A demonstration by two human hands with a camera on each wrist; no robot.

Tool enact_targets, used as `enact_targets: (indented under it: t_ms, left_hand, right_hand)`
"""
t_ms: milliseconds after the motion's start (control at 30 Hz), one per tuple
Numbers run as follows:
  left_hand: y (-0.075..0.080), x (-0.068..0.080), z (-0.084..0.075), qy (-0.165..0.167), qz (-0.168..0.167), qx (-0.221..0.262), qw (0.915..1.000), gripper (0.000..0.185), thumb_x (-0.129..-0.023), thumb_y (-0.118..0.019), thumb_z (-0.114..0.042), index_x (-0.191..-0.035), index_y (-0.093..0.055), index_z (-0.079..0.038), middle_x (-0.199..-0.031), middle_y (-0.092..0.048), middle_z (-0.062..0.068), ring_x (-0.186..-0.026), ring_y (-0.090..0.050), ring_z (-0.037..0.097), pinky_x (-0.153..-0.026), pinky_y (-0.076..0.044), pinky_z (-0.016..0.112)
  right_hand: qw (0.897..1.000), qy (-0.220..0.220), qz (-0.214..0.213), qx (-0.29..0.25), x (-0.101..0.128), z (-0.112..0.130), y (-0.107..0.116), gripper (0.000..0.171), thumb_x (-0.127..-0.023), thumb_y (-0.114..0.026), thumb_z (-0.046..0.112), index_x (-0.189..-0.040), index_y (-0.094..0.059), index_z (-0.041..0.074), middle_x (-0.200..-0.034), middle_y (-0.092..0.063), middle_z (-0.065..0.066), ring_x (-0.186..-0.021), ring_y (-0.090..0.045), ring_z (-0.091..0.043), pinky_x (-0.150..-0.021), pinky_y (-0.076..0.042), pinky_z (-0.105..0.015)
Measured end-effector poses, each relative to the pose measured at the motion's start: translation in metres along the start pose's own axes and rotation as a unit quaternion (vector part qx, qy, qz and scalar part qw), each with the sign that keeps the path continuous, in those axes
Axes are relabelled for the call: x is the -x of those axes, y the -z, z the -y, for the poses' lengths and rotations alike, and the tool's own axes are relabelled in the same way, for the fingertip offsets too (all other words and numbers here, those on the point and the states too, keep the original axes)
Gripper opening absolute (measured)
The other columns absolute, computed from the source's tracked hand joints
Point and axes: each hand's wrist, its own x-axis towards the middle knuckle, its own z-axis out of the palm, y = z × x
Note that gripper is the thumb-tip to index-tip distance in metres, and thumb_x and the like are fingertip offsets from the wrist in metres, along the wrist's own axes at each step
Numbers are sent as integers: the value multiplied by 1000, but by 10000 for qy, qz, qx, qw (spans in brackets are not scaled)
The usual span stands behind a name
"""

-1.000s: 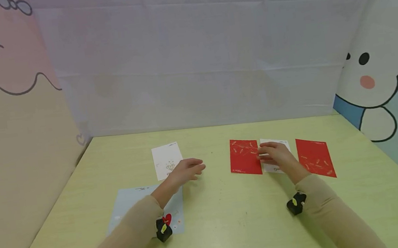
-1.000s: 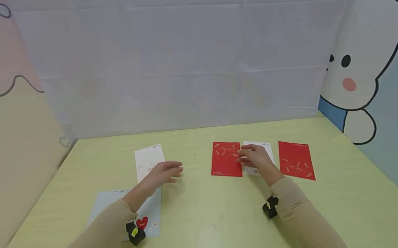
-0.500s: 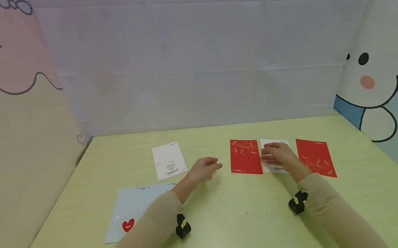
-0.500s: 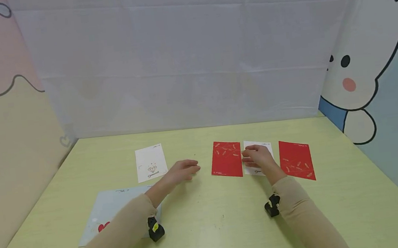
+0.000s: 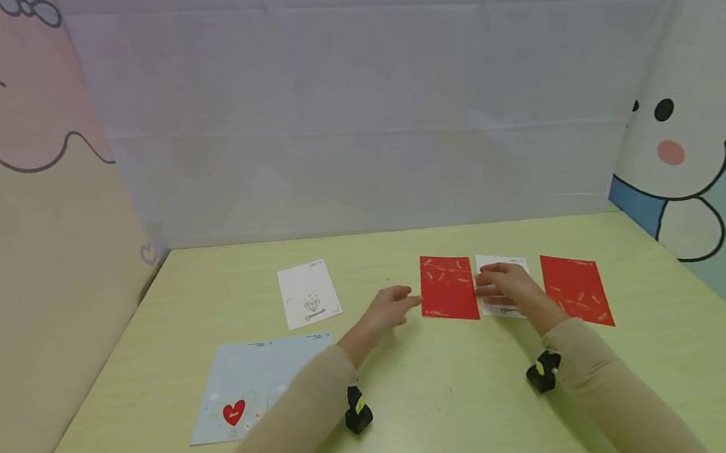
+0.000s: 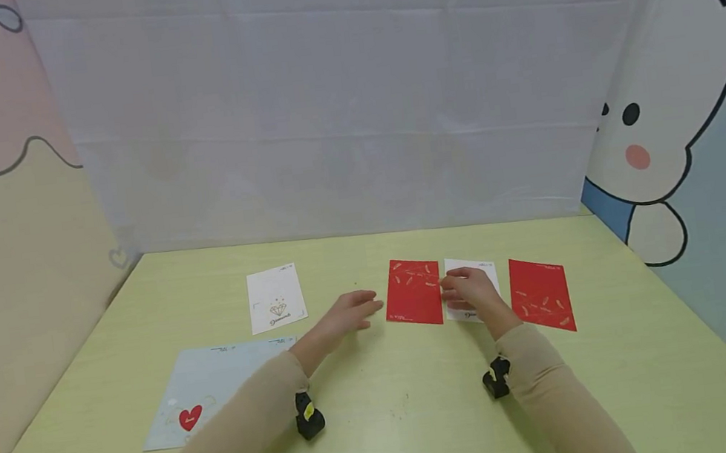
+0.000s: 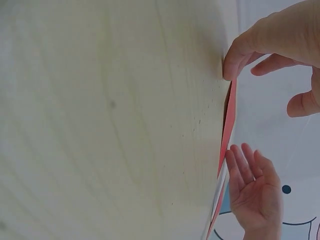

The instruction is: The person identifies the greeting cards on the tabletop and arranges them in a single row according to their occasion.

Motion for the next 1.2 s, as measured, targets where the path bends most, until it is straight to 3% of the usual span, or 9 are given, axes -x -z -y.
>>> enact_targets:
  t_ms: [433, 633, 867, 1067, 1200]
  left_hand:
    - [-7, -6, -3, 290, -194, 513, 9981, 49, -87, -56, -22, -125, -41, 6, -117, -49, 14, -101, -52, 26, -78, -47, 32]
    - [-9, -7, -4, 231, -397, 917, 9947, 42, -87, -54, -10, -122, -43, 10, -116, -51, 17, -96, -55, 26, -75, -48, 32]
    - [-12, -8, 1, 84, -648, 628, 9959, 38, -84, -57, -4, -119, -48, 8, -105, -57, 15, -77, -56, 17, -67, -50, 28]
    - [-14, -9, 3, -78, -661, 497, 9965, 42, -82, -60, -2, -121, -48, 6, -89, -61, 12, -60, -55, 14, -58, -50, 26]
    - [-15, -10, 3, -13, -651, 436, 9969, 46, -82, -62, -7, -124, -45, 3, -81, -60, 9, -56, -55, 14, -56, -49, 25]
  right_hand:
    - [9999, -118, -47, 37, 0, 3, -6, 50, -90, -49, 17, -129, -31, -9, -117, -49, -24, -92, -59, -23, -74, -48, -29]
    - [9999, -100, -1, 54, 0, 3, -7, 50, -90, -49, 16, -129, -31, -10, -118, -48, -25, -95, -58, -25, -75, -47, -29]
    - [10000, -33, 84, -6, 0, 2, -9, 50, -90, -49, 16, -129, -32, -10, -112, -53, -22, -89, -60, -23, -72, -49, -29]
    - [9999, -121, 107, 50, 1, 5, -12, 50, -90, -50, 16, -129, -32, -10, -111, -54, -21, -90, -60, -24, -73, -48, -30]
    - [9999, -109, 116, 52, 2, 5, -13, 51, -89, -52, 18, -127, -34, -9, -107, -56, -20, -86, -61, -22, -73, -48, -30]
